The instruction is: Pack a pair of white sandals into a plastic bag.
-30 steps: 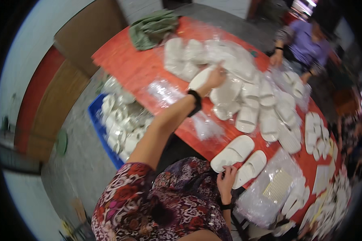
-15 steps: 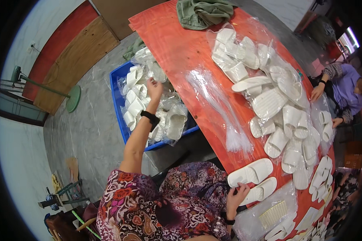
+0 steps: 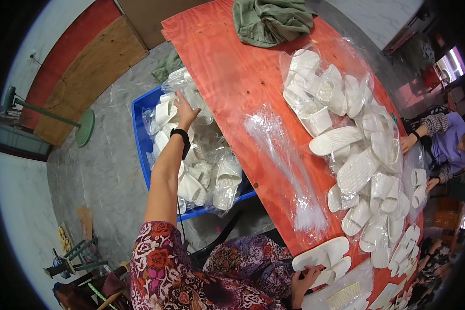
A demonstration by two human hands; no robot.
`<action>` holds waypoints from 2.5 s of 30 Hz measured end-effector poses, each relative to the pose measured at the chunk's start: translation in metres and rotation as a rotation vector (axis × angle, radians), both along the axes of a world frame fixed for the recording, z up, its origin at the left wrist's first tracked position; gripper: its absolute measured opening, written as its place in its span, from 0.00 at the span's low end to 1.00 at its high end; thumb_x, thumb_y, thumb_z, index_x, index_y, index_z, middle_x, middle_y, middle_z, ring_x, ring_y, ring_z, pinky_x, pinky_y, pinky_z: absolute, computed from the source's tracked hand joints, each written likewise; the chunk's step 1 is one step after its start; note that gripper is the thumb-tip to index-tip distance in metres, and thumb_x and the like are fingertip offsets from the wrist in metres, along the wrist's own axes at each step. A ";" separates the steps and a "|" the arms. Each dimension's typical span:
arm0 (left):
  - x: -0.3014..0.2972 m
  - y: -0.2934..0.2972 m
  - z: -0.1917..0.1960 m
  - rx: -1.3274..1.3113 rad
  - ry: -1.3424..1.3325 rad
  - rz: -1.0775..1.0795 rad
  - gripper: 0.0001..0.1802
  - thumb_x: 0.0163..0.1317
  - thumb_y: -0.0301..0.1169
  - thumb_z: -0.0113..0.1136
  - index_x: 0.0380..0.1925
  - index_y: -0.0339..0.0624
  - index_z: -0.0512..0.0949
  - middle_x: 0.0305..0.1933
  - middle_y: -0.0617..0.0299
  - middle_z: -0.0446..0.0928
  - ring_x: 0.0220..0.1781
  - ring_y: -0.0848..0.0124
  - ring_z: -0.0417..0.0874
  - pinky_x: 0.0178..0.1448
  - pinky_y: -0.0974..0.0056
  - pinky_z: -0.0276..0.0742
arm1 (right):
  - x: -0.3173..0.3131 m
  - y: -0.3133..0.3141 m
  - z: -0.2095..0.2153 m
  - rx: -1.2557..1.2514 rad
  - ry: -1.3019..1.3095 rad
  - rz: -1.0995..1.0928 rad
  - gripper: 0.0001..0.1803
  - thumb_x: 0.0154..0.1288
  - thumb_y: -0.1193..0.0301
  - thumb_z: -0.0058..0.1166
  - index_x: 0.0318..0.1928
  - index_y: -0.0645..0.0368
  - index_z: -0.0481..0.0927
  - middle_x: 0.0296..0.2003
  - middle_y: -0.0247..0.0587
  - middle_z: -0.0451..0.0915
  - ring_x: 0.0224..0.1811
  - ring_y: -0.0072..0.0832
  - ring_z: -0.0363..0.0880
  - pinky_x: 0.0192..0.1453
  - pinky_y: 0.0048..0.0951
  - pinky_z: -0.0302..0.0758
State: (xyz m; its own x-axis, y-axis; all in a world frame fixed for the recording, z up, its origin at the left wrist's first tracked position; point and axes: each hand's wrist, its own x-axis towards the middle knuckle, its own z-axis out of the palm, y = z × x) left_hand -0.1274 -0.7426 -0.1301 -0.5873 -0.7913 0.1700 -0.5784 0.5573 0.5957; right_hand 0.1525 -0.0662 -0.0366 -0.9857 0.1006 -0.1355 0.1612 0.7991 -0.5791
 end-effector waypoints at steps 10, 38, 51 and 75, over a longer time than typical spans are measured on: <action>-0.026 -0.056 -0.023 0.051 -0.184 0.047 0.81 0.31 0.33 0.82 0.70 0.61 0.21 0.69 0.21 0.22 0.65 0.35 0.66 0.64 0.56 0.69 | -0.006 -0.004 -0.002 0.124 0.060 0.018 0.18 0.43 0.82 0.52 0.39 0.63 0.68 0.42 0.45 0.63 0.38 0.34 0.71 0.34 0.26 0.74; -0.007 -0.063 -0.058 -0.031 0.094 -0.041 0.44 0.45 0.25 0.62 0.67 0.45 0.59 0.34 0.46 0.82 0.42 0.50 0.83 0.50 0.55 0.76 | -0.016 -0.003 0.008 0.092 -0.094 -0.011 0.25 0.54 0.60 0.63 0.46 0.65 0.72 0.48 0.64 0.67 0.56 0.62 0.60 0.61 0.59 0.56; -0.011 -0.121 -0.075 0.113 -0.187 0.011 0.26 0.50 0.25 0.56 0.53 0.37 0.71 0.32 0.42 0.80 0.36 0.45 0.83 0.43 0.52 0.78 | -0.011 0.010 -0.004 0.090 -0.084 0.041 0.25 0.50 0.65 0.66 0.45 0.66 0.74 0.44 0.62 0.70 0.50 0.61 0.64 0.58 0.56 0.61; 0.179 0.021 0.110 -0.028 0.160 -0.223 0.15 0.60 0.28 0.52 0.46 0.34 0.75 0.33 0.45 0.79 0.32 0.60 0.80 0.40 0.60 0.74 | 0.005 0.009 -0.013 -0.065 0.127 0.076 0.16 0.45 0.81 0.54 0.38 0.62 0.70 0.39 0.46 0.64 0.37 0.36 0.68 0.32 0.27 0.71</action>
